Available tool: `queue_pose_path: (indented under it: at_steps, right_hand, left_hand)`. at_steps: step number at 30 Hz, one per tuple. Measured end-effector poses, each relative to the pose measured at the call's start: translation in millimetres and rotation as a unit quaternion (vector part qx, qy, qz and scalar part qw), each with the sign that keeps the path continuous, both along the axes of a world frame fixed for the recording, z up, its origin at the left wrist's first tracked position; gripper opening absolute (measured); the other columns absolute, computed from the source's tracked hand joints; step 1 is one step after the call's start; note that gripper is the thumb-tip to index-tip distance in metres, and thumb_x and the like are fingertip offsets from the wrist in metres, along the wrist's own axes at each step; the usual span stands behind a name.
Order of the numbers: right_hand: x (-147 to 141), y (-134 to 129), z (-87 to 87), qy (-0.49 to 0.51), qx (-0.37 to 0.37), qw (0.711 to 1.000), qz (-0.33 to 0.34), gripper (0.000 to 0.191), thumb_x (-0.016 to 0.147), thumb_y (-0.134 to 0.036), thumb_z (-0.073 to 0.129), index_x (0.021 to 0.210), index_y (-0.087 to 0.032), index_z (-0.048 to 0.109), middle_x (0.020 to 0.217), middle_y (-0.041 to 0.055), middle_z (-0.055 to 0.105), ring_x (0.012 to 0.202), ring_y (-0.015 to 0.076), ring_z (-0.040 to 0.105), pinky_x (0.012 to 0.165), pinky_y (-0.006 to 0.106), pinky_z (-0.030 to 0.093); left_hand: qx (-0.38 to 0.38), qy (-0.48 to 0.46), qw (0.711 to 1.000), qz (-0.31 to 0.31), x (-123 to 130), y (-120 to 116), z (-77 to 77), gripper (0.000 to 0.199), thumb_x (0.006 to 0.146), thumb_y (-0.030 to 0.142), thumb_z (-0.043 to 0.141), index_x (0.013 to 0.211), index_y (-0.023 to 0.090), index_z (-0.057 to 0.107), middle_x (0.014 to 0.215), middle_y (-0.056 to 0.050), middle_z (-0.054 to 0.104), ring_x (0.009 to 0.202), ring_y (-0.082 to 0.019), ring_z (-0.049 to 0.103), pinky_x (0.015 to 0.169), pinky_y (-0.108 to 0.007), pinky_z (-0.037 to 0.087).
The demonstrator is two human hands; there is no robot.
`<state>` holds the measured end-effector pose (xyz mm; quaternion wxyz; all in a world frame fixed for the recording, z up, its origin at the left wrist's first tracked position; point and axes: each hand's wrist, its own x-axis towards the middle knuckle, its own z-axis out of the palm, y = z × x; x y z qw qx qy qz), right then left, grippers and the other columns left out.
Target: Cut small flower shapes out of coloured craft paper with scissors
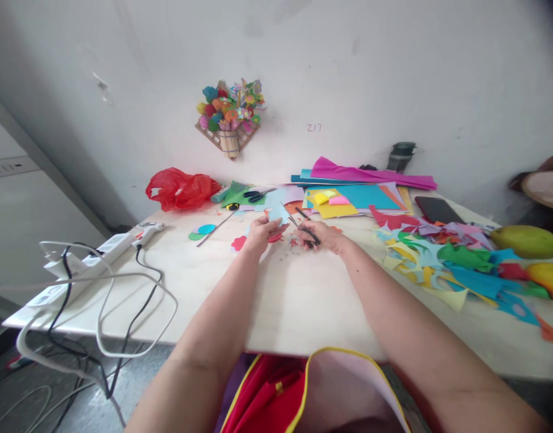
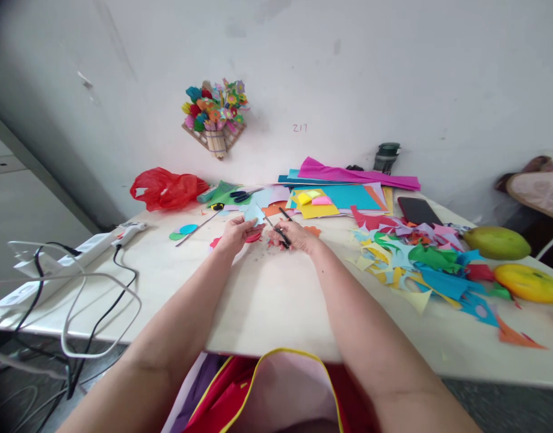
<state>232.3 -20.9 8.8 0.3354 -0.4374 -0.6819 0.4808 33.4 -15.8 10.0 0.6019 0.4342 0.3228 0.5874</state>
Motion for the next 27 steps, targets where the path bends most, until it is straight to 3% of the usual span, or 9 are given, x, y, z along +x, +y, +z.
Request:
queue_pose_path:
  at_steps: [20, 27]
  right_hand:
    - [-5.9, -14.6, 14.2, -0.015, -0.017, 1.0, -0.006, 0.021, 0.086, -0.03, 0.071, 0.076, -0.017, 0.057, 0.062, -0.001, 0.062, 0.045, 0.0078, 0.054, 0.034, 0.017, 0.03]
    - [-5.7, -13.9, 13.8, -0.021, -0.01, 1.0, -0.003, 0.021, 0.085, -0.028, 0.072, 0.075, -0.017, 0.057, 0.06, -0.0018, 0.062, 0.043, 0.0074, 0.053, 0.035, 0.017, 0.029]
  left_hand:
    - [-0.005, -0.005, 1.0, -0.025, -0.1, 2.1, -2.8, 0.023, 0.062, 0.017, 0.085, 0.077, 0.009, 0.069, 0.078, -0.009, 0.074, 0.077, -0.022, 0.075, 0.094, -0.04, 0.056]
    - [-0.004, -0.004, 1.0, -0.027, 0.4, 3.2, -2.9, 0.023, 0.061, 0.016, 0.086, 0.073, 0.01, 0.068, 0.075, -0.007, 0.073, 0.068, -0.018, 0.073, 0.089, -0.037, 0.058]
